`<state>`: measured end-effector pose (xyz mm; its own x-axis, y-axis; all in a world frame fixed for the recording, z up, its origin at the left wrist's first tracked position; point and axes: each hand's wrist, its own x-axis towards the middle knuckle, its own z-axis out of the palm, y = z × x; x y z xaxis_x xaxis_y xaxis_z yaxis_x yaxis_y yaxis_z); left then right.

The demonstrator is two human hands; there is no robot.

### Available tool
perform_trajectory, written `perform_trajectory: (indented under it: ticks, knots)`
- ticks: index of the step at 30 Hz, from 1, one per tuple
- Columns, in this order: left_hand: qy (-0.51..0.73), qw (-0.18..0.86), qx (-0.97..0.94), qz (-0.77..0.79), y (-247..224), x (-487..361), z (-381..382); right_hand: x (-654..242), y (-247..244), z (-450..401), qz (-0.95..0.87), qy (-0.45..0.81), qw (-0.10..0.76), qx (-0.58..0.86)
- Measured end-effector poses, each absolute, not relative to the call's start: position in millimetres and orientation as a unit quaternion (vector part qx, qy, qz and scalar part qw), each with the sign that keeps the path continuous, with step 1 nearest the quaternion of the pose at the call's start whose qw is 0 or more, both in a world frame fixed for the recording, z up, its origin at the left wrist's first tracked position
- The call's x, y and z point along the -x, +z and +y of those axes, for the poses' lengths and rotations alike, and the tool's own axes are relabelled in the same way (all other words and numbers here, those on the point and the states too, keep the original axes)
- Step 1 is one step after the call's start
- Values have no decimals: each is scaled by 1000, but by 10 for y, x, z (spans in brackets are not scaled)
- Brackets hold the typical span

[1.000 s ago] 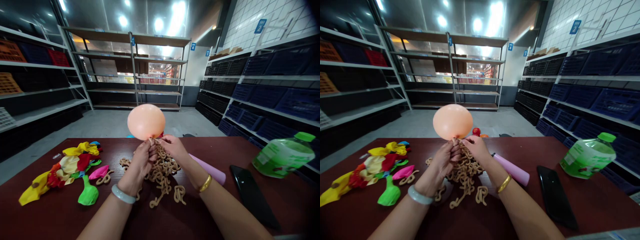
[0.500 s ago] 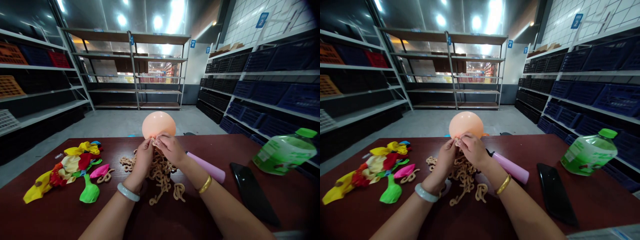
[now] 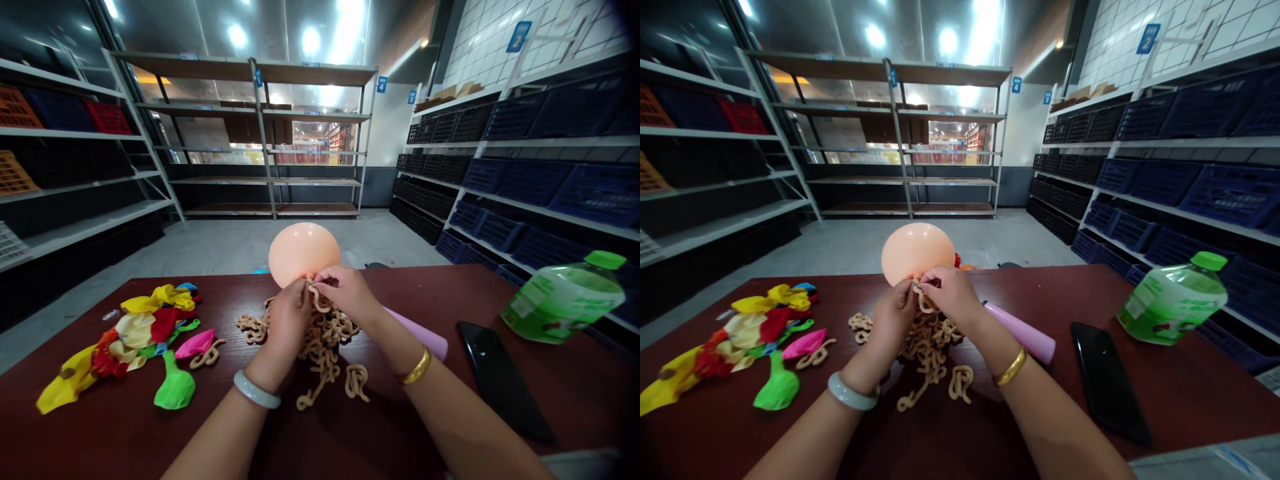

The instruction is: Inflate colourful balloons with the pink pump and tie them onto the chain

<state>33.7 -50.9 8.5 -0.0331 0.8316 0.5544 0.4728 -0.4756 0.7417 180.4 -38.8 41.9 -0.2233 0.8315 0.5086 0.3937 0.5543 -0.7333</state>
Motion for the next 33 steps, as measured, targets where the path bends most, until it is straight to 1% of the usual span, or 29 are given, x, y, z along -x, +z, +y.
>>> perform_trajectory:
  ticks: [2, 4, 10, 13, 18, 22, 26, 29, 31, 33]
  knots:
    - [525, 161, -682, 483, 105, -340, -515, -1807, 433, -402, -748, 240, 459, 415]
    - [523, 175, -680, 482, 118, -357, -518, -1791, 436, -421, -755, 214, 451, 425]
    - [513, 229, -685, 463, 75, -383, -485, -1665, 366, -507, -743, -39, 438, 505]
    - [520, 232, -684, 456, 48, -359, -464, -1636, 353, -544, -752, -71, 442, 484]
    - [557, 238, -671, 428, 101, -337, -504, -1653, 386, -546, -754, 28, 516, 405]
    - [549, 183, -681, 449, 158, -343, -560, -1672, 409, -521, -715, 133, 556, 402]
    - [534, 125, -698, 461, 147, -334, -568, -1712, 466, -507, -692, 254, 541, 405]
    - [527, 116, -710, 453, 118, -324, -558, -1737, 512, -516, -679, 339, 516, 397]
    - [529, 125, -712, 445, 102, -321, -554, -1742, 534, -530, -685, 342, 504, 399]
    - [537, 139, -707, 438, 92, -321, -555, -1740, 547, -545, -709, 288, 506, 398]
